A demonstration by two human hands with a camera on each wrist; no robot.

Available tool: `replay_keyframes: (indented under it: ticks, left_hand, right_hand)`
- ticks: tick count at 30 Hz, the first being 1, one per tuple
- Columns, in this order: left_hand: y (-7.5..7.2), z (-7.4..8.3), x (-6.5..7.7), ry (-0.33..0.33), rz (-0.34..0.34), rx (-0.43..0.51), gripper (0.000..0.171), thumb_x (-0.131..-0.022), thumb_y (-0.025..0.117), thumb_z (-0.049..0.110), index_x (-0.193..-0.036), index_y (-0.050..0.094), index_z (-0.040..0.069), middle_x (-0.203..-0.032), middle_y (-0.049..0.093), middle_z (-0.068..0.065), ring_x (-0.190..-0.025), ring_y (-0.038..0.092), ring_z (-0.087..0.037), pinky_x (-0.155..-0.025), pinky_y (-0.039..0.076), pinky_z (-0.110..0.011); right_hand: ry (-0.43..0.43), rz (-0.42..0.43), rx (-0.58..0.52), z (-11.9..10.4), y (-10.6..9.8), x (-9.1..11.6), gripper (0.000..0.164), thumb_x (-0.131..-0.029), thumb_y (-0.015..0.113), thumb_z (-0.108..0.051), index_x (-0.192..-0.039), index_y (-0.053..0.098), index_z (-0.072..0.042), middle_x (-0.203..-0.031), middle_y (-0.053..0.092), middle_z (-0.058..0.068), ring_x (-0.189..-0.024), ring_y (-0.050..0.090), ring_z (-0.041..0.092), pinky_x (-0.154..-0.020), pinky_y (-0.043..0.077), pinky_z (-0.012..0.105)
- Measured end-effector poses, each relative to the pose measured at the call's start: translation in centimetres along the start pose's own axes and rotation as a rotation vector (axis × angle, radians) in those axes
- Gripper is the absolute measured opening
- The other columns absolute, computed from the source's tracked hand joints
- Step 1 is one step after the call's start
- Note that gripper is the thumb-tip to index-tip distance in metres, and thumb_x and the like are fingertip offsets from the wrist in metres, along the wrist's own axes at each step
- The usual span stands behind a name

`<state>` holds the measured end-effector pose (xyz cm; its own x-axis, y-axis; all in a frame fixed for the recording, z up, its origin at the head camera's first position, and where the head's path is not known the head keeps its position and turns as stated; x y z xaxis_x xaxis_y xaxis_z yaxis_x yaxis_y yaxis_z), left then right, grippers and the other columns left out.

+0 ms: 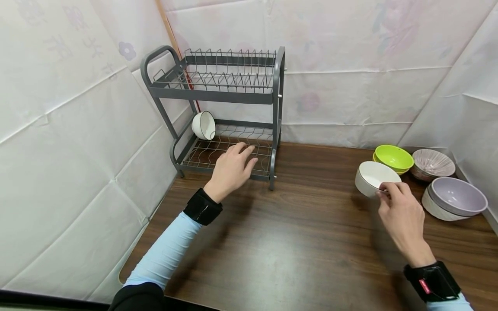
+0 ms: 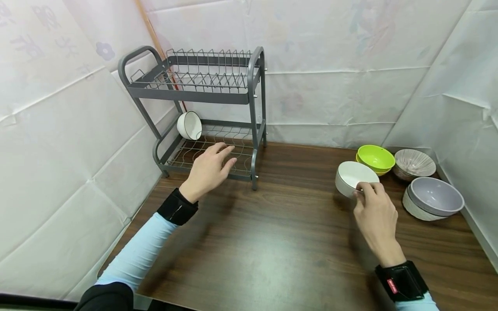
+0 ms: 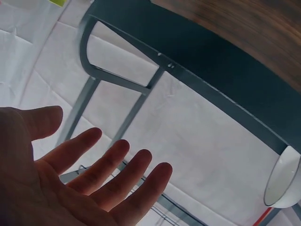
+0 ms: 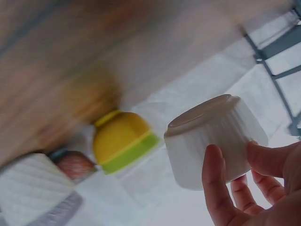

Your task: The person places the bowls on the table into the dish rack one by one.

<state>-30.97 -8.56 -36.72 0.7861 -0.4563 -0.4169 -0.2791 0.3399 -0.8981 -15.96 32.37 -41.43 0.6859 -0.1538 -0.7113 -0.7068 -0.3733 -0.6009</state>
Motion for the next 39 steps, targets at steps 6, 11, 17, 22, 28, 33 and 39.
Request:
replay_keyframes:
  ticks: [6, 11, 17, 22, 28, 33, 39]
  left_hand:
    - [-0.1, 1.4, -0.2, 0.04, 0.011, 0.004, 0.046, -0.11, 0.057, 0.036, -0.148, 0.062, 0.011, -0.141, 0.059, -0.016, -0.128, 0.059, -0.035, -0.09, 0.057, -0.05]
    - [-0.1, 2.6, -0.2, 0.061, 0.019, 0.016, 0.045, -0.11, 0.057, 0.036, -0.148, 0.062, 0.012, -0.142, 0.059, -0.016, -0.128, 0.059, -0.034, -0.091, 0.057, -0.049]
    - [-0.2, 3.8, -0.3, 0.088, 0.04, 0.046, 0.045, -0.109, 0.059, 0.035, -0.147, 0.062, 0.011, -0.14, 0.06, -0.015, -0.127, 0.059, -0.033, -0.089, 0.057, -0.049]
    - [-0.3, 5.2, -0.3, 0.187, 0.116, 0.083, 0.045, -0.108, 0.061, 0.031, -0.149, 0.06, 0.011, -0.135, 0.061, -0.013, -0.122, 0.061, -0.029, -0.089, 0.057, -0.042]
    - [-0.7, 7.6, 0.1, 0.337, 0.196, 0.15, 0.043, -0.105, 0.069, 0.025, -0.144, 0.064, 0.009, -0.129, 0.063, -0.01, -0.11, 0.065, -0.023, -0.086, 0.057, -0.036]
    - [-0.9, 9.3, 0.7, 0.409, 0.179, 0.177, 0.04, -0.102, 0.073, 0.027, -0.137, 0.068, 0.009, -0.129, 0.063, -0.008, -0.099, 0.067, -0.017, -0.078, 0.058, -0.03]
    - [-0.9, 10.0, 1.3, 0.439, 0.19, 0.168, 0.03, -0.101, 0.075, 0.027, -0.127, 0.074, 0.012, -0.13, 0.064, -0.007, -0.092, 0.07, -0.015, -0.069, 0.059, -0.029]
  right_hand:
    - [-0.089, 0.018, -0.05, -3.6, 0.0, -1.0, 0.016, -0.091, 0.075, 0.003, -0.106, 0.071, -0.001, -0.103, 0.064, 0.018, -0.078, 0.066, 0.043, -0.058, 0.044, 0.063]
    - [-0.148, 0.018, -0.095, -6.5, 0.1, -1.8, 0.013, -0.092, 0.076, 0.002, -0.104, 0.072, -0.002, -0.102, 0.064, 0.016, -0.08, 0.067, 0.038, -0.061, 0.048, 0.059]
    - [-0.216, 0.004, -0.143, -9.2, 0.6, -2.3, 0.015, -0.091, 0.078, 0.005, -0.103, 0.072, -0.001, -0.103, 0.065, 0.015, -0.082, 0.067, 0.035, -0.061, 0.051, 0.055]
    - [-0.275, -0.027, -0.154, -10.8, 1.4, -2.3, 0.02, -0.089, 0.078, 0.006, -0.106, 0.072, -0.003, -0.104, 0.066, 0.014, -0.084, 0.067, 0.034, -0.061, 0.053, 0.053]
    - [-0.336, -0.055, -0.176, -12.4, 2.5, -1.9, 0.023, -0.088, 0.08, 0.007, -0.107, 0.072, -0.005, -0.105, 0.066, 0.012, -0.085, 0.067, 0.033, -0.059, 0.056, 0.052]
    - [-0.372, -0.067, -0.205, -13.4, 3.2, -1.7, 0.026, -0.087, 0.081, 0.007, -0.107, 0.072, -0.006, -0.104, 0.065, 0.011, -0.085, 0.067, 0.033, -0.06, 0.057, 0.053]
    - [-0.379, -0.066, -0.229, -14.0, 3.5, -1.6, 0.023, -0.089, 0.08, 0.005, -0.107, 0.071, -0.006, -0.105, 0.065, 0.011, -0.085, 0.067, 0.033, -0.06, 0.057, 0.053]
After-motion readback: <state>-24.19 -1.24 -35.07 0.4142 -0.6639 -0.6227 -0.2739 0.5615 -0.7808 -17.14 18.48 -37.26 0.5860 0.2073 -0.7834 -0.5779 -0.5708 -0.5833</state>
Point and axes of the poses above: each hand's wrist, its own x-axis away from the middle knuckle, its own y-axis out of the palm, z = x × y, the point moved 4 cm from there along -x, towards the middle knuckle
